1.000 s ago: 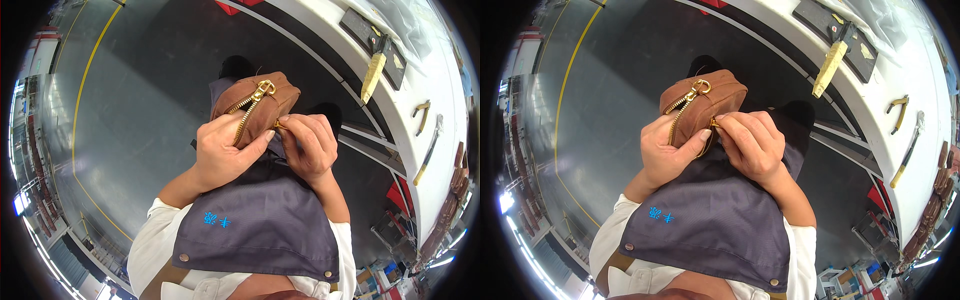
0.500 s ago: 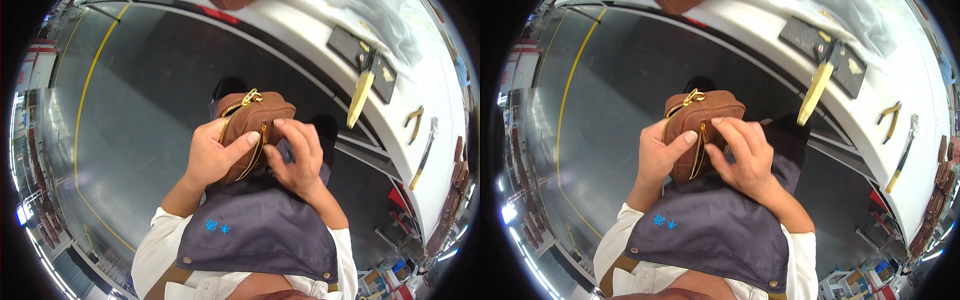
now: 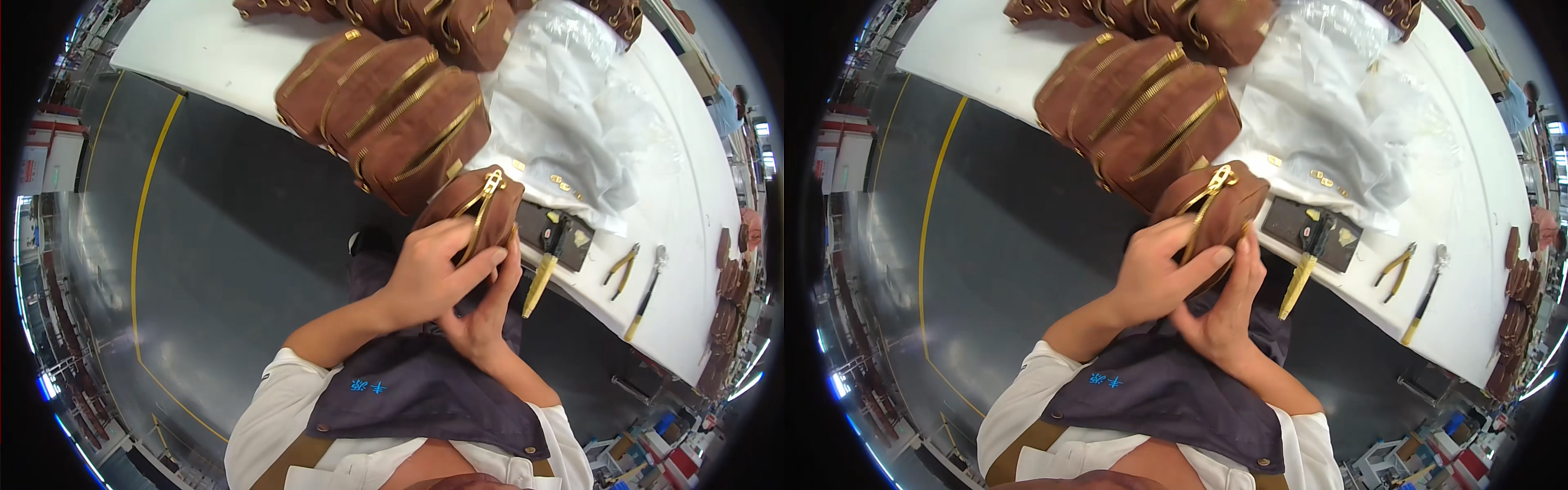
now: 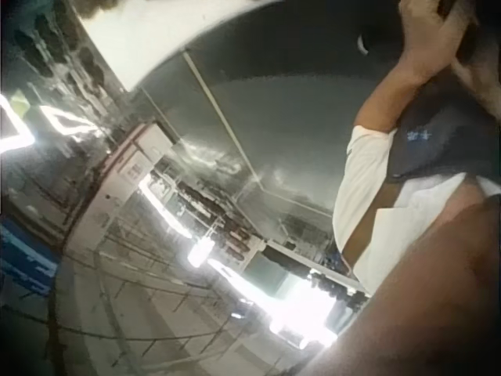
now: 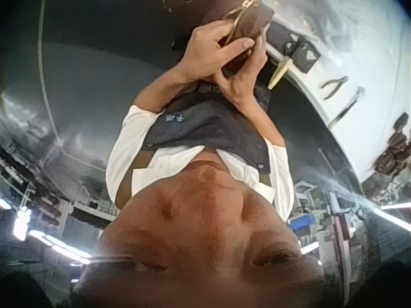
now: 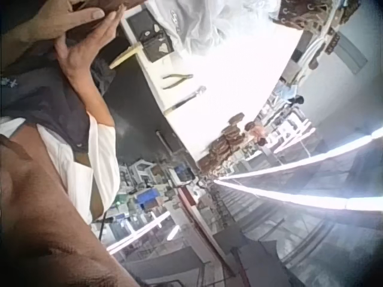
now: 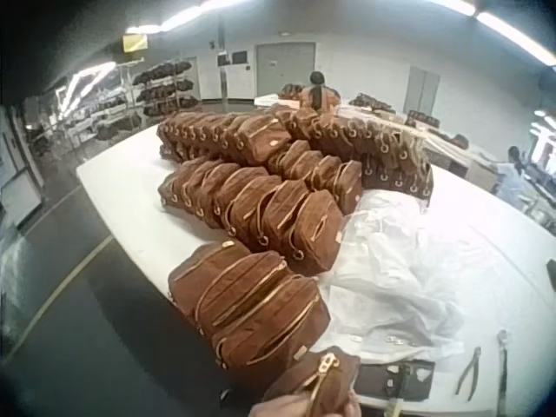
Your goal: Assembling and finishing leather pouches by attaching hardware and inspecting zippers using specialized tools.
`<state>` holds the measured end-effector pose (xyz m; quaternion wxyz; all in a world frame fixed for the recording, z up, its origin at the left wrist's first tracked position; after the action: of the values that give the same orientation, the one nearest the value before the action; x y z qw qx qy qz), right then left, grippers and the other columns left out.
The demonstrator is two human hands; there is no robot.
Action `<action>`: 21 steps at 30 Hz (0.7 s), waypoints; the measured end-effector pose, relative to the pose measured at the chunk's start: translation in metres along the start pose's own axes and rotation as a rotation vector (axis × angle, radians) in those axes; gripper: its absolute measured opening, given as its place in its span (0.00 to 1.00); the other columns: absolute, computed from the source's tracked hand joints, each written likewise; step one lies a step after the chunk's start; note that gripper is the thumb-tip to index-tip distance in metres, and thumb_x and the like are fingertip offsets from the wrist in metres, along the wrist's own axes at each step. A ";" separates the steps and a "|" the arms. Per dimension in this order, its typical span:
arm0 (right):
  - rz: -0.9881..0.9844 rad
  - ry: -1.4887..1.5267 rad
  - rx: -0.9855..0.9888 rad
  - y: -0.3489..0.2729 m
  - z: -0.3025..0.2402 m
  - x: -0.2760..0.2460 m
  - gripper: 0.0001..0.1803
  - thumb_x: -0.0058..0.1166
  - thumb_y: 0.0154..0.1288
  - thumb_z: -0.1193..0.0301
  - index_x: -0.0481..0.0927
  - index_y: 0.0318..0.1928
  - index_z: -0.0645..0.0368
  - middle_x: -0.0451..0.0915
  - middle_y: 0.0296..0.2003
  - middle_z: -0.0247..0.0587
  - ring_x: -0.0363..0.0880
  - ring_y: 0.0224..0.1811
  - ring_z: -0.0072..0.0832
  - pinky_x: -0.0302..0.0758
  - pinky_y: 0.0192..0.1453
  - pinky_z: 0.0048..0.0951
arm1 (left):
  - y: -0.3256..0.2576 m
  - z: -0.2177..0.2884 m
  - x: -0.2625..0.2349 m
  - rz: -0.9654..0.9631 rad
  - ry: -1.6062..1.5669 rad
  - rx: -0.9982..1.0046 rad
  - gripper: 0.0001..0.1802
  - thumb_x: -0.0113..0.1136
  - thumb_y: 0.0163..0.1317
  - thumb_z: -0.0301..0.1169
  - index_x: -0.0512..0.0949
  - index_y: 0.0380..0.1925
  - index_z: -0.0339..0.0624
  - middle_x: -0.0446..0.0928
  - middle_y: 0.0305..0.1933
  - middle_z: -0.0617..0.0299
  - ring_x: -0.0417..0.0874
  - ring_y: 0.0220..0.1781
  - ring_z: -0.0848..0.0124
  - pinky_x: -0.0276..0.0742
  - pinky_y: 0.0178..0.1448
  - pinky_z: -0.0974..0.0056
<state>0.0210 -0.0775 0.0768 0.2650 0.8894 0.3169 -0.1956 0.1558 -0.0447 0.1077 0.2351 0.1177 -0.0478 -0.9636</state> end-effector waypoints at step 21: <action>0.373 -0.041 0.519 0.088 0.022 0.026 0.44 0.48 0.55 0.79 0.53 0.75 0.67 0.64 0.69 0.63 0.62 0.74 0.55 0.58 0.78 0.45 | 0.126 -0.097 -0.214 0.009 0.742 -0.060 0.36 0.63 0.59 0.27 0.67 0.70 0.47 0.77 0.53 0.48 0.80 0.56 0.50 0.77 0.59 0.52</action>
<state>0.0951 -0.1368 0.0766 0.0671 0.9660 0.0825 -0.2358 0.4204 -0.0599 0.0757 0.2442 0.4517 0.0686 -0.8554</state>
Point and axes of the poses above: each hand's wrist, its own y-axis towards the middle knuckle, its own x-axis out of the palm, z = x × y, the point moved 4 cm from there along y, towards the middle knuckle
